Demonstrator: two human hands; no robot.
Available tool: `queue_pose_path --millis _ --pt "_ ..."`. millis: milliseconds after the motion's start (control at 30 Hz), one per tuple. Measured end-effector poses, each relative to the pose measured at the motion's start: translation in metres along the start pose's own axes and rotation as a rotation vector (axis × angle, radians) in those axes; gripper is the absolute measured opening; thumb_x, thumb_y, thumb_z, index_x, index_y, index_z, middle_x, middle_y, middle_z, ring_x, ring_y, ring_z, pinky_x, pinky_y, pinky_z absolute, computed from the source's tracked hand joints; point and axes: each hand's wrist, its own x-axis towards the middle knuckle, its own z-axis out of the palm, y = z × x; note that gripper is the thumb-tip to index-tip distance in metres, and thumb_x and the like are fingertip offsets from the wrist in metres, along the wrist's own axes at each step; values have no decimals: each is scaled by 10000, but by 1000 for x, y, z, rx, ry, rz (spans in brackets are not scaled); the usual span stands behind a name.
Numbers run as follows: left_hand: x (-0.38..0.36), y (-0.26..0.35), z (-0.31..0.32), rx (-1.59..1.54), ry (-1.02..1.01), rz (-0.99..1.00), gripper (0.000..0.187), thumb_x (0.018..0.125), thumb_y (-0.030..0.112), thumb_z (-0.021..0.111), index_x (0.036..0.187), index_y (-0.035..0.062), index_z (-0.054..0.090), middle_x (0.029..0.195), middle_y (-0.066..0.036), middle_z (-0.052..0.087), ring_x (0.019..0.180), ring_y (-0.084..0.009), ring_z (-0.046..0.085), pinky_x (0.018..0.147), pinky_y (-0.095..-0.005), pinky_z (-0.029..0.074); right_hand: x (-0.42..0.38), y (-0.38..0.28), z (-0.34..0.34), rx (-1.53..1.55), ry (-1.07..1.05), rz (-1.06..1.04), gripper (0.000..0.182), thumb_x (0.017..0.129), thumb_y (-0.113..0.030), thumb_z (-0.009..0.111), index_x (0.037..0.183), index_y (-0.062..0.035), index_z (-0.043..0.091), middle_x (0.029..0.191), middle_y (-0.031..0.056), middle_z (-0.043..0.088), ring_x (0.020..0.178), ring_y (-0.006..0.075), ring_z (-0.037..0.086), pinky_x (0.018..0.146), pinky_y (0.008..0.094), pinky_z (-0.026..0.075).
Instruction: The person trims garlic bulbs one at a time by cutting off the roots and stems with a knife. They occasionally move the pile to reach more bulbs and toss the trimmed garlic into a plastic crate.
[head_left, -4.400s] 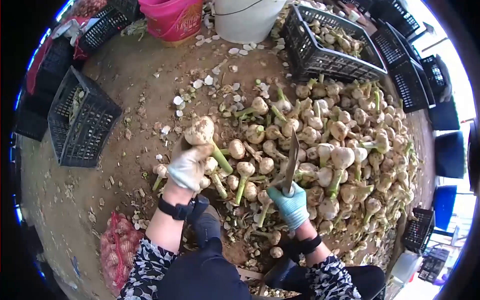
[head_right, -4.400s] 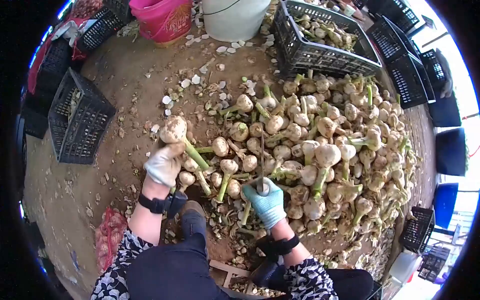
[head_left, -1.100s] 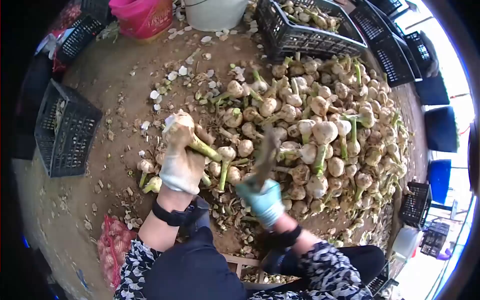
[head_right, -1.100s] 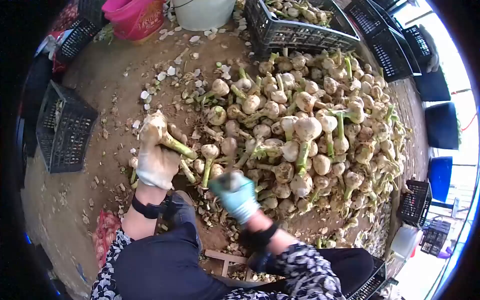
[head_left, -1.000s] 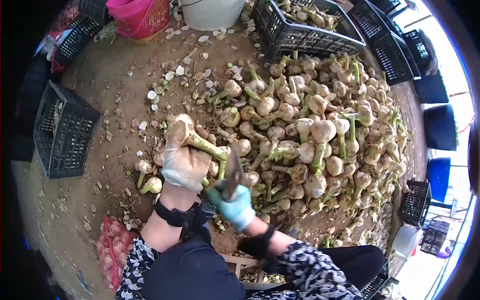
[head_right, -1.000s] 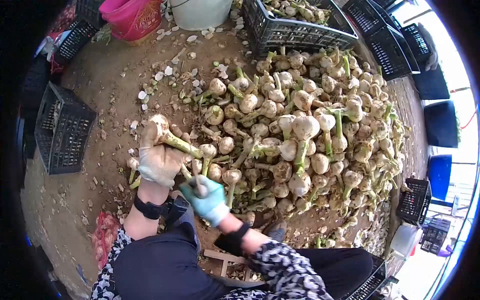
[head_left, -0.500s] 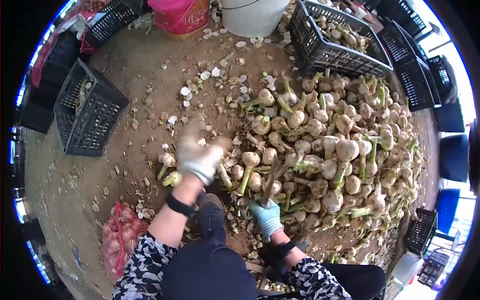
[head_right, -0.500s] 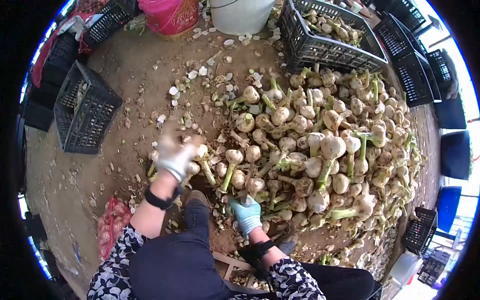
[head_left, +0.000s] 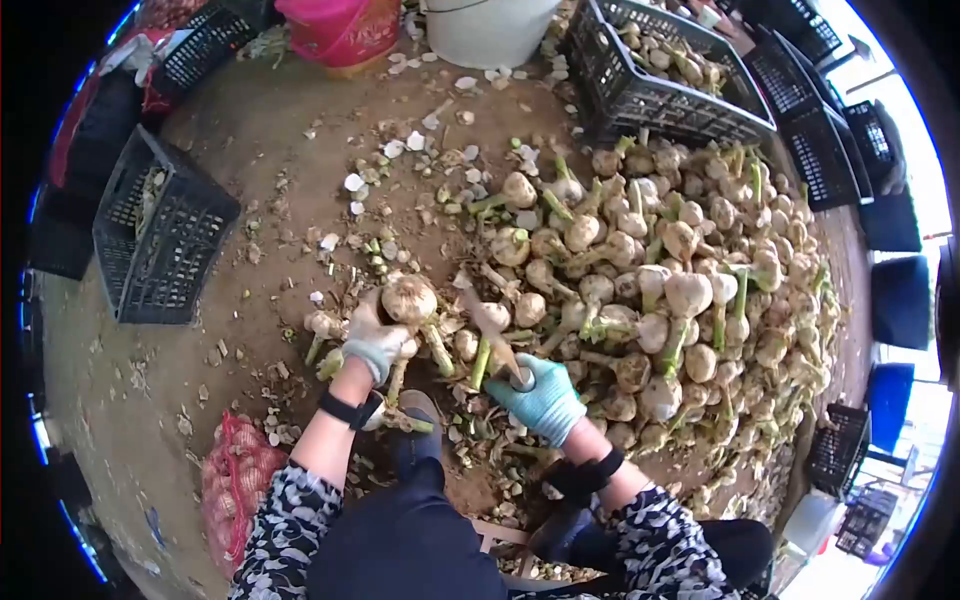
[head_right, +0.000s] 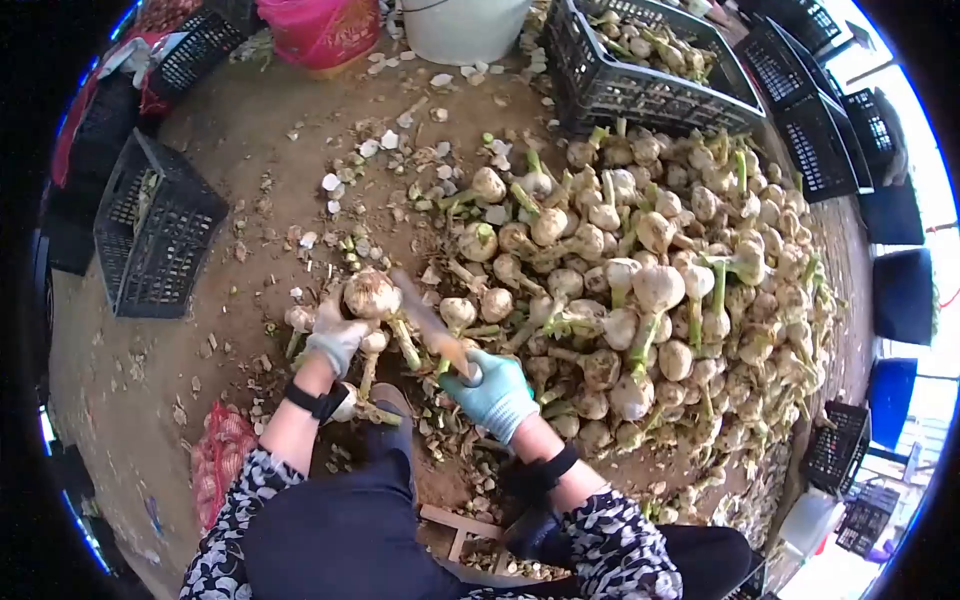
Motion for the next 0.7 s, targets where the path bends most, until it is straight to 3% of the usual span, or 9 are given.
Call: queue_pose_path --millis 100,167,200,400,467,533,600,633,700 --pt "-31 40 1 34 -267 239 510 705 131 707 1160 -10 524 994 -119 649 915 -175 617 846 -302 480 -1 -33 -19 -329 8 -316 166 751 -229 644 819 -81 612 734 155 630 730 355 617 651 411 503" --pt "-39 36 6 133 -411 403 586 749 148 709 1238 -17 431 1014 -87 625 968 -157 590 911 -300 453 -1 -50 -28 -482 -43 -307 144 755 -214 617 808 -80 606 735 159 629 731 356 618 653 421 500" --pt "-46 36 13 -258 -313 254 621 760 148 704 1272 -20 394 1030 -87 613 973 -155 585 909 -296 451 -1 -55 -31 -625 -104 -301 127 759 -198 590 797 -78 601 735 163 627 732 356 618 656 432 498" --pt "-50 18 19 -440 -309 179 653 758 141 706 1292 -38 376 1068 -121 568 1006 -183 561 891 -294 457 -17 -74 -46 -691 -121 -280 119 744 -175 572 793 -71 605 709 170 622 687 364 615 635 447 491" --pt "-55 21 15 68 -230 579 672 741 200 721 1281 -38 398 1076 -128 565 990 -203 565 875 -314 456 -15 -70 -48 -707 -171 -249 127 741 -173 577 788 -59 607 690 175 617 681 362 616 631 445 491" --pt "-55 37 20 -239 -308 339 711 716 288 733 1258 -54 425 1076 -157 571 970 -246 568 860 -338 444 -14 -66 -49 -671 -193 -254 124 732 -163 582 777 -51 611 682 178 616 680 363 617 631 445 492" --pt "-46 20 17 209 -270 573 729 697 316 737 1242 -66 440 1069 -172 585 939 -274 583 830 -351 450 -14 -63 -49 -682 -228 -269 124 720 -162 591 783 -59 618 688 176 619 682 361 619 631 444 494" --pt "-48 14 16 220 -150 892 754 663 294 753 1237 -77 436 1061 -164 596 932 -278 597 818 -357 462 -14 -62 -48 -680 -231 -267 124 720 -162 591 783 -59 618 688 176 619 682 361 619 631 444 494" --pt "-51 28 14 67 -273 744 777 646 300 761 1239 -80 433 1059 -160 600 930 -273 603 823 -361 465 -16 -61 -47 -700 -219 -269 133 712 -168 596 790 -62 608 700 172 621 693 359 618 635 440 494"
